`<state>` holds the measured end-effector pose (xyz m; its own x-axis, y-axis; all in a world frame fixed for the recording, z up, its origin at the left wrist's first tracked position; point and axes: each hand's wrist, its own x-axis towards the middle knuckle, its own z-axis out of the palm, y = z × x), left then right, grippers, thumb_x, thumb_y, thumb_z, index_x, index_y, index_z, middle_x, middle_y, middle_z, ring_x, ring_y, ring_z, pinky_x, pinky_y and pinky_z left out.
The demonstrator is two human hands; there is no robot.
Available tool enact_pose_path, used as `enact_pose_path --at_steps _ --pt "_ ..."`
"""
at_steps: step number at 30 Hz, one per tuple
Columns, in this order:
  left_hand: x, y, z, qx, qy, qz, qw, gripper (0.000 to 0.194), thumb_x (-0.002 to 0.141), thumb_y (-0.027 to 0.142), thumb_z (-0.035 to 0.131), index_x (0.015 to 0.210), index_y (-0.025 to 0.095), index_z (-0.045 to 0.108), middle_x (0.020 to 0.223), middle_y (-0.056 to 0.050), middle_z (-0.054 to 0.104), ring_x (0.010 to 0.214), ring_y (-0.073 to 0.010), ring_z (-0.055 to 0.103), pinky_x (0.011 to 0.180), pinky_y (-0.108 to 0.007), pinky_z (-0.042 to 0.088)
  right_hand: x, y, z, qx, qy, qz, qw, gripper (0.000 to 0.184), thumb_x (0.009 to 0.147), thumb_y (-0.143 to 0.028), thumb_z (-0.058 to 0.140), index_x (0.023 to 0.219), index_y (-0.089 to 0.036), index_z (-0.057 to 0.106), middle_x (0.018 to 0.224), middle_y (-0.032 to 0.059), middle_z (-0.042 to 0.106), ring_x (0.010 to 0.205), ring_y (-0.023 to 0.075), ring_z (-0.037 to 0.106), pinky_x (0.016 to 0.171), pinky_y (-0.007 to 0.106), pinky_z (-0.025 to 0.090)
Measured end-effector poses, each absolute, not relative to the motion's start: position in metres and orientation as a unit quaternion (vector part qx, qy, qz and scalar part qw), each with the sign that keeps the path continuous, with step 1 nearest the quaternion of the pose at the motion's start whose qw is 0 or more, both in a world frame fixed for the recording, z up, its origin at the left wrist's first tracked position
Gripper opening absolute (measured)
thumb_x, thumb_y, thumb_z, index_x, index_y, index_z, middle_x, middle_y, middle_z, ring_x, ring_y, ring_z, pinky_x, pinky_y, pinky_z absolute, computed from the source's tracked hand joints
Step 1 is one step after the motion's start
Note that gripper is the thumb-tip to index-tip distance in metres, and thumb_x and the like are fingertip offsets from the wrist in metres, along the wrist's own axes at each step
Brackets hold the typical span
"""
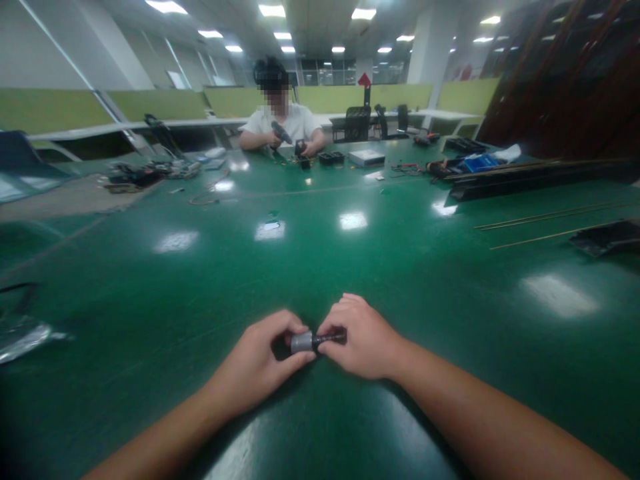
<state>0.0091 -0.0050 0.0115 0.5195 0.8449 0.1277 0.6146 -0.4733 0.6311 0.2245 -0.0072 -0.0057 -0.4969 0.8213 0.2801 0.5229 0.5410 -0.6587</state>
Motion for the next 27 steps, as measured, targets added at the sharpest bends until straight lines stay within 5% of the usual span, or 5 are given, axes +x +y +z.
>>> enact_pose_path --at_steps 27 --pt "0.0078 -0.0042 0.0115 0.834 0.445 0.199 0.259 0.017 0.08 0.026 0.072 0.087 0.019 0.059 0.082 -0.001 0.06 0.075 -0.0184 0.056 0.07 -0.029 0.04 0.2289 -0.0087 -0.0067 -0.436 -0.814 0.249 0.291 0.007 0.077 -0.02 0.074 0.082 -0.021 0.07 0.077 -0.0006 0.069 0.077 0.0169 0.062 0.106 0.047 0.033"
